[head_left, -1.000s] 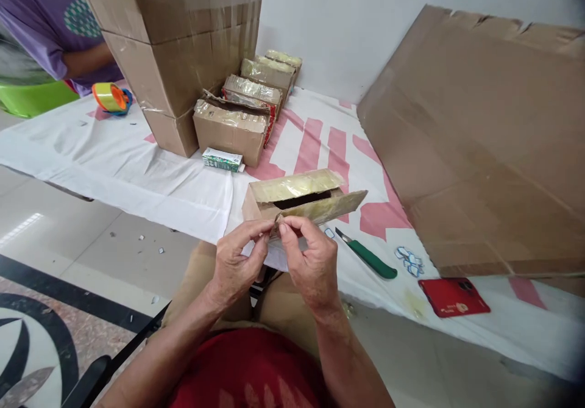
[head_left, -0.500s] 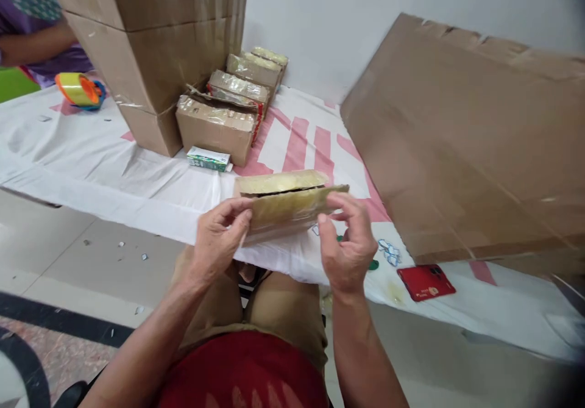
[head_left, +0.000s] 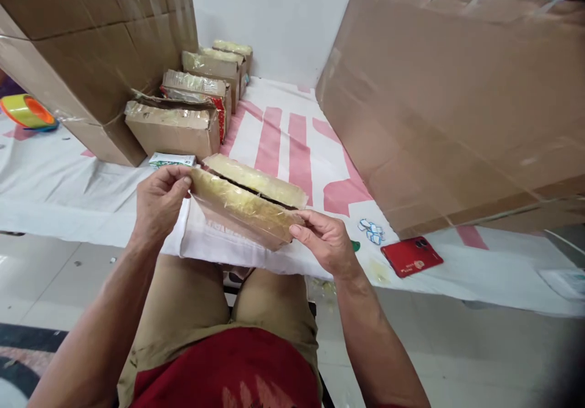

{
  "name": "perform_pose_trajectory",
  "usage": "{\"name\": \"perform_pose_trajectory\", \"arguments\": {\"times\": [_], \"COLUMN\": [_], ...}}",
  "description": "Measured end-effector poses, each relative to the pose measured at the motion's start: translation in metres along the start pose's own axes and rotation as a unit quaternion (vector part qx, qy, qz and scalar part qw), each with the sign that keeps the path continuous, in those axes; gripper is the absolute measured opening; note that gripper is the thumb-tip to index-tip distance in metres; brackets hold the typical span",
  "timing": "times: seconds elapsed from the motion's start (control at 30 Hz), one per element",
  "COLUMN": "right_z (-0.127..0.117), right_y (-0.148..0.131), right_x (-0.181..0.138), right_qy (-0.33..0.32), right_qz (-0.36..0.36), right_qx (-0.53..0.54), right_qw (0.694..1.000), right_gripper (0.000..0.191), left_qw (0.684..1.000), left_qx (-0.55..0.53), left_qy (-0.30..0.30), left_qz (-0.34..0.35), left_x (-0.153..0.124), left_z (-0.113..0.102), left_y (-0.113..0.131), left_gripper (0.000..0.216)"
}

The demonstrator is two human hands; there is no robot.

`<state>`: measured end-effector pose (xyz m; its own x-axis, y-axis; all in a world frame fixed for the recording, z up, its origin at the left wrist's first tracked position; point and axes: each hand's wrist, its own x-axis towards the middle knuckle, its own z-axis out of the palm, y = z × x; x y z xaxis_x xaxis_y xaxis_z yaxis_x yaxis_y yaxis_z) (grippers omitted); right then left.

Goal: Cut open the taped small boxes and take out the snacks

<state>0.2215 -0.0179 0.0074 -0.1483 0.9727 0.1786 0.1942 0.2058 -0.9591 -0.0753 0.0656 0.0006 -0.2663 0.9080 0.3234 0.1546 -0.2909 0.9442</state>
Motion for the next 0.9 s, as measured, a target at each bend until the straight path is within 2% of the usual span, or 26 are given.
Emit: {"name": "perform_pose_trajectory", "arguments": {"times": [0.13, 0.23, 0.27, 0.33, 0.4, 0.5, 0.6, 0.9], "right_z": [0.001, 0.001, 0.001, 0.001, 0.002, 0.001, 0.000, 0.009], "right_y": [0.000, 0.006, 0.008, 0.011, 0.013, 0.014, 0.014, 0.007], "right_x": [-0.003, -0.001, 0.000, 0.001, 0.000, -0.004, -0.009, -0.016], "right_qy": [0.001, 0.028, 0.036, 0.046, 0.041, 0.017, 0.000, -0.009], "right_qz": [0.003, -0.002, -0.003, -0.004, -0.010, -0.027, -0.035, -0.064], "right_qx": [0.035, 0.056, 0.062, 0.078, 0.096, 0.100, 0.082, 0.054], "right_qw": [0.999, 0.998, 0.997, 0.996, 0.994, 0.994, 0.996, 0.996], "right_gripper": [0.027, 0.029, 0.031, 0.033, 0.032, 0.023, 0.026, 0.024], "left_qw": [0.996, 0.980, 0.974, 0.975, 0.984, 0.986, 0.981, 0.969], "left_qx": [0.050, 0.117, 0.135, 0.141, 0.113, 0.084, 0.085, 0.061], "left_qy": [0.055, 0.137, 0.147, 0.110, 0.021, -0.068, -0.094, -0.108], "left_qz": [0.039, 0.089, 0.106, 0.130, 0.133, 0.126, 0.145, 0.211], "left_x": [-0.005, -0.037, -0.053, -0.086, -0.115, -0.139, -0.143, -0.143], "left_z": [0.012, 0.019, 0.022, 0.029, 0.036, 0.047, 0.055, 0.079], "left_y": [-0.008, -0.007, -0.005, 0.001, 0.009, 0.020, 0.028, 0.044], "left_gripper": [0.017, 0.027, 0.024, 0.015, 0.010, 0.012, 0.013, 0.006]}}
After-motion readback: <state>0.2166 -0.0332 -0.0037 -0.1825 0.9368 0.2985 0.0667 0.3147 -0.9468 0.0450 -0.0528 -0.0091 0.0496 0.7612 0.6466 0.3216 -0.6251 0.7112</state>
